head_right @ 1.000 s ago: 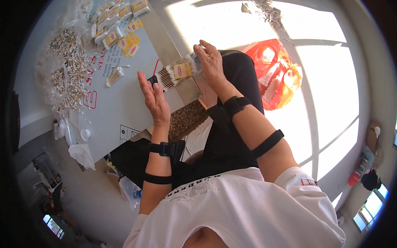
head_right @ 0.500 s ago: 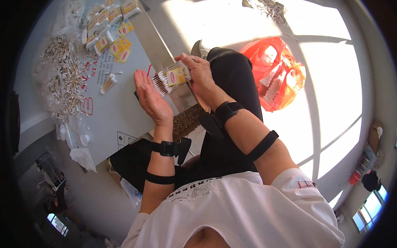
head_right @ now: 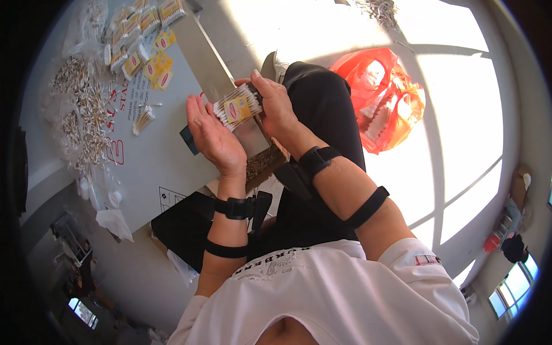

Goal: Manually counting and placing cotton swabs into small plastic bags and sealing them.

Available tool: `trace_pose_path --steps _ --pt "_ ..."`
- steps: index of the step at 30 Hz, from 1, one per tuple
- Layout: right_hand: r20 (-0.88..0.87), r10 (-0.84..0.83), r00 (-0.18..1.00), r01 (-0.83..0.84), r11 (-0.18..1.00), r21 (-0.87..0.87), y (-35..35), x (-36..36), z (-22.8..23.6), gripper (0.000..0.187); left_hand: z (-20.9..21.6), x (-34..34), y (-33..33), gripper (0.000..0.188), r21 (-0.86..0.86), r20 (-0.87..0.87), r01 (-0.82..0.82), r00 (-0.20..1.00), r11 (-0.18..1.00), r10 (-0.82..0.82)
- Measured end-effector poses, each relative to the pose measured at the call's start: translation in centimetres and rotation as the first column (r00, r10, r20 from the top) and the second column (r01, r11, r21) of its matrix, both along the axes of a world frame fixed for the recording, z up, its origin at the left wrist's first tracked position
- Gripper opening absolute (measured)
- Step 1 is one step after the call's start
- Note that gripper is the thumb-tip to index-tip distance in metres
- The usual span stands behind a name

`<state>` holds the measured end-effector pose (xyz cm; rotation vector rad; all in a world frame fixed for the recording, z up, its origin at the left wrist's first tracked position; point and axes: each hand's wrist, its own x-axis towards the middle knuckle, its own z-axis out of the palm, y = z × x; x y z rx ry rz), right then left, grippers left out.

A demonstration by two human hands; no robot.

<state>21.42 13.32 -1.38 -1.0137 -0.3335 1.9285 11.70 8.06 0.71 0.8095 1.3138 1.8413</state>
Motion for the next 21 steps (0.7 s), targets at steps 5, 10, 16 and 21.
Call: trace_pose_path --steps 5,10,16,21 --pt "-0.294 -0.131 0.947 0.09 0.985 -0.147 -0.3 1.4 -0.8 0.034 -0.1 -0.3 -0.1 0.066 0.005 0.009 0.041 0.999 0.999 -0.041" --pt "-0.104 -0.075 0.992 0.068 0.995 -0.072 -1.3 1.5 -0.3 0.021 -0.3 -0.5 -0.2 0.066 0.015 0.009 0.04 0.999 0.999 -0.041" --pt "-0.069 -0.1 0.993 0.093 0.99 -0.106 -1.3 1.4 -0.4 0.015 -0.1 -0.2 -0.1 0.068 -0.02 -0.07 0.044 0.997 0.999 -0.046" --pt "-0.077 -0.11 0.991 0.102 0.989 -0.105 -1.5 1.3 -0.3 0.01 0.0 0.2 0.1 0.074 -0.044 -0.137 0.051 0.989 0.998 -0.057"
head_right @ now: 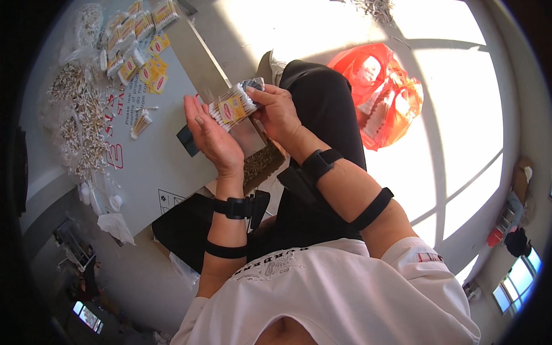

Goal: Manually counting and placing cotton swabs into small plastic bags and sealing them.

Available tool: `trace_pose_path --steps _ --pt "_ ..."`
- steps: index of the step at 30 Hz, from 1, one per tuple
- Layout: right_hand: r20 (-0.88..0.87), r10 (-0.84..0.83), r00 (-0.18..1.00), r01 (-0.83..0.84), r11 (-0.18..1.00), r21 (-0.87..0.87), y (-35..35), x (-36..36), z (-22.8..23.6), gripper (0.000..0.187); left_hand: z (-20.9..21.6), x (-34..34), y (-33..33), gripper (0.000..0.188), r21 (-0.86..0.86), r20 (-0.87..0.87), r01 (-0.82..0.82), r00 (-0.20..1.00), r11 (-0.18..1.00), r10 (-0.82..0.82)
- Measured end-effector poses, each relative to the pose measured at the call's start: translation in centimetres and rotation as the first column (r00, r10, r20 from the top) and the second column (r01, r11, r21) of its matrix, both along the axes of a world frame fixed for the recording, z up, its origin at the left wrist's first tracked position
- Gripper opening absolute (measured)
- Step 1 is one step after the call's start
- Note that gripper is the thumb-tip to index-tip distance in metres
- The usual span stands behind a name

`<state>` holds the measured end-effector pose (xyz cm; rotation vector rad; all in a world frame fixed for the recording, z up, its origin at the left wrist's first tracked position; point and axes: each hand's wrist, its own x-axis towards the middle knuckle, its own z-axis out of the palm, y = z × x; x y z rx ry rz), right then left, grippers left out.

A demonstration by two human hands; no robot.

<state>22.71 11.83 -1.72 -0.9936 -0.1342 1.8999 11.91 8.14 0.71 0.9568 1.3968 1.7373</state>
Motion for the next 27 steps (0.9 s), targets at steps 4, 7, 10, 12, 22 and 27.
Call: trace_pose_path --steps 4,7,10,12,22,27 --pt "0.076 0.017 0.997 -0.023 0.998 0.067 0.0 -0.1 -0.7 0.01 -0.1 -0.3 0.1 0.077 -0.015 -0.062 0.05 0.997 0.999 -0.051" --pt "0.182 0.0 0.983 -0.015 0.997 0.08 -0.3 -0.7 -0.1 0.013 -0.2 -1.1 -0.3 0.074 0.006 -0.068 0.054 0.996 0.999 -0.053" --pt "0.33 -0.106 0.938 0.029 0.973 0.23 0.0 0.3 0.0 0.021 0.0 -3.4 -0.7 0.065 0.001 -0.17 -0.01 0.985 1.0 0.009" --pt "0.624 -0.276 0.731 0.008 0.918 0.397 0.3 0.1 0.6 0.024 -0.5 -7.0 -1.2 0.06 -0.032 -0.317 -0.062 0.947 0.998 0.049" --pt "0.782 -0.368 0.503 -0.687 0.379 0.62 -1.0 -5.6 4.9 0.011 -0.5 -20.6 0.5 0.064 -0.186 -0.982 -0.377 0.088 0.907 -0.165" --pt "0.878 -0.274 0.393 -0.756 0.447 0.478 0.9 -9.8 4.5 0.016 -0.7 -17.4 -2.6 0.073 -0.36 -0.933 -0.327 0.131 0.874 -0.336"
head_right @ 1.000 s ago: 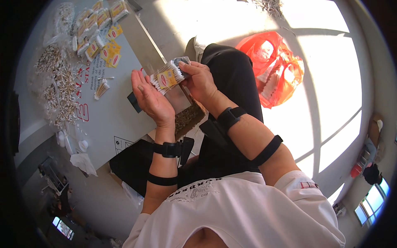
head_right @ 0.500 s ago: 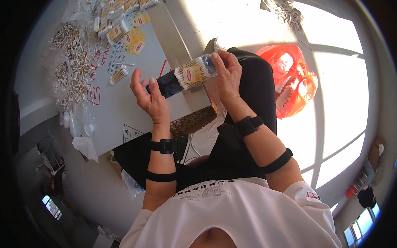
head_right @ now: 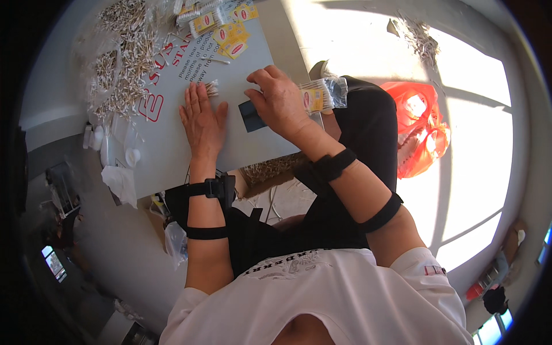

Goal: Manually counting and placing cotton swabs into small plastic bags and sealing them.

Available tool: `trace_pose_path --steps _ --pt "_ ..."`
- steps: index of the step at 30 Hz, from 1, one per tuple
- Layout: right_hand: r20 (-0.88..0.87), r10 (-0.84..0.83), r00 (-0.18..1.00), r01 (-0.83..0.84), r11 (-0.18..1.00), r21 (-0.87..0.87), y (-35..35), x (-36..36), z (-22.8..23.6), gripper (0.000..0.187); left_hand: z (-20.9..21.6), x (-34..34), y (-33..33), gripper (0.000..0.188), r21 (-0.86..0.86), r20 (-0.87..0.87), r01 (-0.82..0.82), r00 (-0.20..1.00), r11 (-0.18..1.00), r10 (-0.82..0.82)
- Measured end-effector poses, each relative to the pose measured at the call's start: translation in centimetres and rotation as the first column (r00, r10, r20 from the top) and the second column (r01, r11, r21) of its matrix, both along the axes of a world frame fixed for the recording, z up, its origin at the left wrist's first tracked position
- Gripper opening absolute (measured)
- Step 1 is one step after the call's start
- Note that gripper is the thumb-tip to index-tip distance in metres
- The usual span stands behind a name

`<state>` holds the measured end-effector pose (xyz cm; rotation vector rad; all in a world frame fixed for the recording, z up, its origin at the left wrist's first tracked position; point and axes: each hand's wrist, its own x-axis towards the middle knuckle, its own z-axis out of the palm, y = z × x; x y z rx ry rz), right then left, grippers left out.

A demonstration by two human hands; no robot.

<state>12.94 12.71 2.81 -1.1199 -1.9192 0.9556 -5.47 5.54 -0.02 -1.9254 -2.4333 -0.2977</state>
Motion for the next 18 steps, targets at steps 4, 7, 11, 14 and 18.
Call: trace_pose_path --steps 4,7,11,14,18 --pt "0.102 -0.074 0.992 0.038 0.947 0.32 3.4 -5.2 -1.1 0.02 0.1 1.0 -2.3 0.074 0.019 0.036 0.027 0.999 0.999 -0.028" --pt "0.243 -0.044 0.969 -0.054 0.922 0.382 5.5 -7.4 -2.1 0.014 0.1 1.8 -3.4 0.073 0.017 0.056 0.047 0.997 0.999 -0.048" --pt "0.321 -0.003 0.947 -0.121 0.923 0.366 5.7 -8.3 -2.8 0.006 0.4 3.6 -5.1 0.073 -0.033 0.072 0.057 0.996 0.998 -0.055" --pt "0.32 0.18 0.93 -0.284 0.906 0.315 5.2 -7.7 -2.5 0.006 0.7 3.2 -5.4 0.074 -0.008 0.103 0.069 0.992 0.998 -0.068" --pt "0.326 0.32 0.889 -0.414 0.868 0.276 3.7 -6.2 -2.2 0.007 1.8 2.6 -6.0 0.076 -0.052 0.054 0.119 0.992 0.992 -0.116"
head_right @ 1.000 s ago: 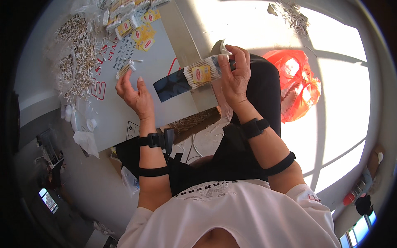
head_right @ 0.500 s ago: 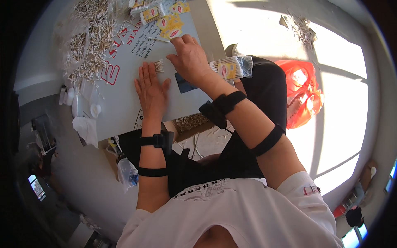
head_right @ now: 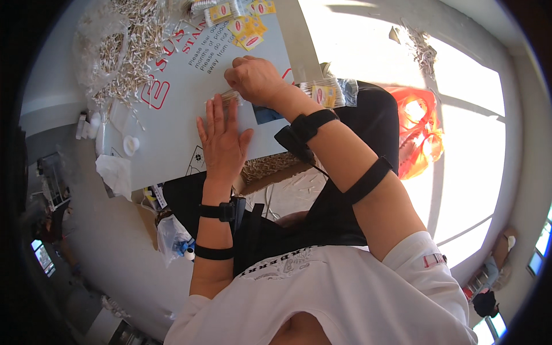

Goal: Manually counting and placing cotton swabs into small plastic bags and sealing them.

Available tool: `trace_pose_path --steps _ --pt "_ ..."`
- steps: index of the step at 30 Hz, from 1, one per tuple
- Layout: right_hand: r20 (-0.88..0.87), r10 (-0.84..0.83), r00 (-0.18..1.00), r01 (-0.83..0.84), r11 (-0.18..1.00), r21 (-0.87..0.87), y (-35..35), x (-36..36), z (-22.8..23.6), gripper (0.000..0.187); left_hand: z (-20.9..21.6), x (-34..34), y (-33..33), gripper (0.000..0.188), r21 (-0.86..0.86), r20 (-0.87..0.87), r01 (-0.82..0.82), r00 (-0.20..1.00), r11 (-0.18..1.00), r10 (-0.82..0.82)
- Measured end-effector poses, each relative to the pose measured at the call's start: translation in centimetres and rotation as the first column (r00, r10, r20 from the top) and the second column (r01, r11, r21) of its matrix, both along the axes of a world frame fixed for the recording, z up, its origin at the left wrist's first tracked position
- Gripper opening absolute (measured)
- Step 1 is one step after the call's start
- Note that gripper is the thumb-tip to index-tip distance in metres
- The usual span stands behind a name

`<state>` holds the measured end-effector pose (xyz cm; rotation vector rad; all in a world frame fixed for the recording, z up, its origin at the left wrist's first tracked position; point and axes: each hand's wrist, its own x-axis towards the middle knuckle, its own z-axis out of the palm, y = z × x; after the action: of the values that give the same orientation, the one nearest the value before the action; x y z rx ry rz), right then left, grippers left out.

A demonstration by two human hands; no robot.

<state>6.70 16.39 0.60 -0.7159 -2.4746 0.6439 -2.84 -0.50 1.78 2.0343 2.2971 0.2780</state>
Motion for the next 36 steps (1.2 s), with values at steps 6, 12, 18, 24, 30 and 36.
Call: trace_pose_path --steps 6,12,18,24,30,36 --pt "-0.049 -0.03 0.998 0.03 1.0 0.001 -1.3 0.9 0.2 0.008 -0.2 -1.0 -1.0 0.076 0.038 0.081 -0.01 0.997 0.999 0.007" --pt "-0.234 -0.119 0.965 0.069 0.975 -0.21 -2.4 0.9 -0.2 0.011 -1.0 -1.4 2.8 0.076 0.093 0.069 -0.003 0.998 0.996 -0.004" --pt "-0.417 -0.374 0.829 0.088 0.821 -0.564 -4.2 1.7 0.0 0.024 -0.9 -1.0 4.3 0.082 0.087 -0.01 -0.078 0.997 0.993 0.079" --pt "-0.553 -0.501 0.665 0.038 0.763 -0.646 -7.1 0.9 -0.5 0.029 -1.3 0.5 2.1 0.077 0.109 0.096 -0.077 0.993 0.991 0.067" --pt "-0.59 -0.582 0.56 -0.015 0.704 -0.71 -7.0 -0.2 -1.8 0.036 -1.9 -1.7 3.3 0.061 0.29 0.916 -0.562 0.397 0.775 -0.055" --pt "-0.556 -0.569 0.606 -0.059 0.665 -0.745 -6.6 -1.0 -1.9 0.035 -2.0 0.6 4.9 0.061 0.232 0.971 -0.617 0.198 0.752 -0.137"
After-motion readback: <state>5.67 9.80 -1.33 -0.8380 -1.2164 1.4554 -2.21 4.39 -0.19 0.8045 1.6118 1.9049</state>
